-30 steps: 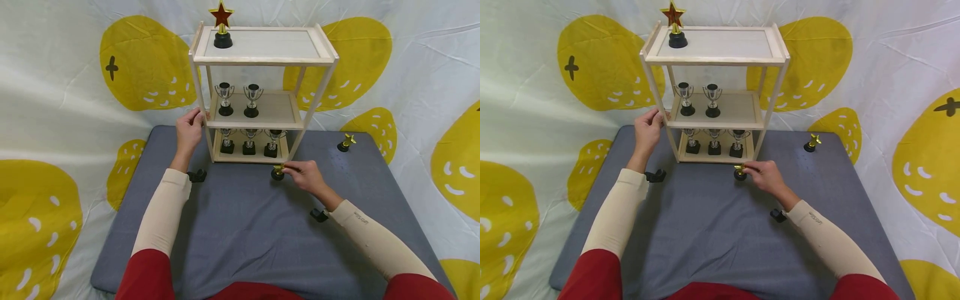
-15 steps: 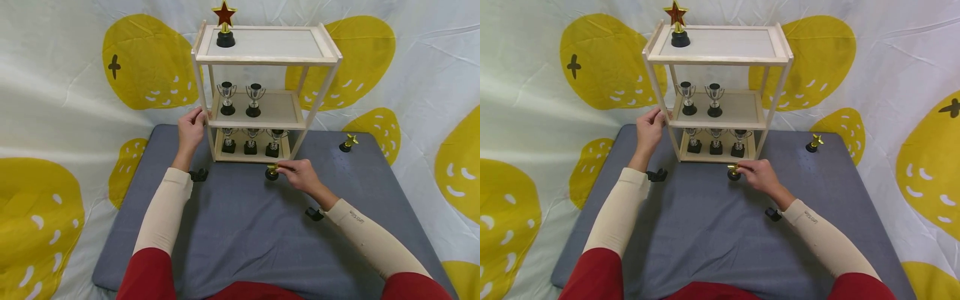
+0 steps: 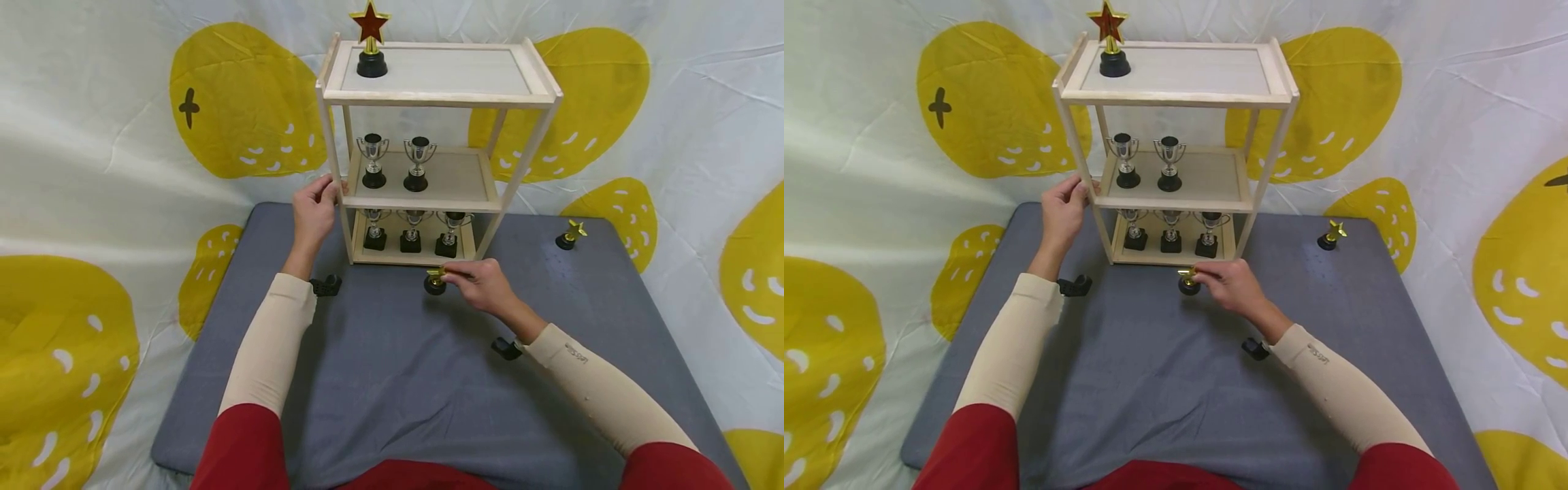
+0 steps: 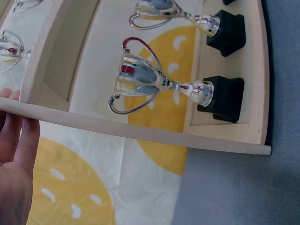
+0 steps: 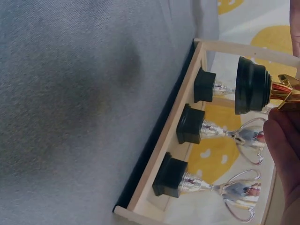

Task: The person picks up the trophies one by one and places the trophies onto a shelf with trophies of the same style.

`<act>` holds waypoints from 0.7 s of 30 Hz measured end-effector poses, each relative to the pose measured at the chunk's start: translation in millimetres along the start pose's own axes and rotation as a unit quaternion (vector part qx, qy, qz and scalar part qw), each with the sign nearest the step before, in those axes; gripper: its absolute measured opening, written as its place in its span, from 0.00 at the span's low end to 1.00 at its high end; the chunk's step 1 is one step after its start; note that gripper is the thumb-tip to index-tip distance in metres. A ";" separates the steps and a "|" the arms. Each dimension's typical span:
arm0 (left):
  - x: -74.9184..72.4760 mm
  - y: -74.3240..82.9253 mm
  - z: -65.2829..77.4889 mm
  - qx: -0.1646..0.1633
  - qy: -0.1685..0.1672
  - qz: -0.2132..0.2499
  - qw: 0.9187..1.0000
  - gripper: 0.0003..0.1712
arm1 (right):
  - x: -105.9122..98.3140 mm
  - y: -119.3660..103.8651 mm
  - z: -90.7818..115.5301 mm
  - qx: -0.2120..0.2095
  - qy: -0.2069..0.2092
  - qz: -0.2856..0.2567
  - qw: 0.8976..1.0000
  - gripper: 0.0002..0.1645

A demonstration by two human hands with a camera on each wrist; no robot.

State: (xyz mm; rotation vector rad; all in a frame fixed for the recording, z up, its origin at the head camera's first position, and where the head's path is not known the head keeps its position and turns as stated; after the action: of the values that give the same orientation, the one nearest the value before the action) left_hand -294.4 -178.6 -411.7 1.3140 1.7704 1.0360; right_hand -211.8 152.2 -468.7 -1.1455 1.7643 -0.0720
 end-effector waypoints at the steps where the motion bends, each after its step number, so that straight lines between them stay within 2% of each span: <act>1: 0.0 0.1 0.0 -0.002 0.000 -0.002 1.000 0.18 | 0.5 -0.7 -0.8 -0.002 0.000 0.002 1.000 0.13; 14: -0.1 0.4 0.3 -0.005 0.001 -0.012 1.000 0.18 | 1.0 -17.5 -13.3 -0.035 -0.005 -0.004 0.999 0.13; 21: -0.3 1.3 0.6 0.005 -0.001 -0.018 1.000 0.17 | -3.2 -27.1 -18.8 -0.040 -0.016 -0.009 0.999 0.14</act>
State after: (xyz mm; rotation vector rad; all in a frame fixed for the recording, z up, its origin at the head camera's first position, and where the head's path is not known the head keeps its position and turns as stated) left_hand -293.3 -178.6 -410.8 1.2848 1.7936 1.0076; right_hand -207.8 131.5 -443.1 -1.2138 1.7412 0.0058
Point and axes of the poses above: each hand's wrist, its own z-axis away from the middle knuckle, its own x-axis out of the palm, y = z × x, the point moved 3 cm from there along -z, towards the middle knuckle, and after that the axes turned 5 degrees about x, right-handed, at the moved point
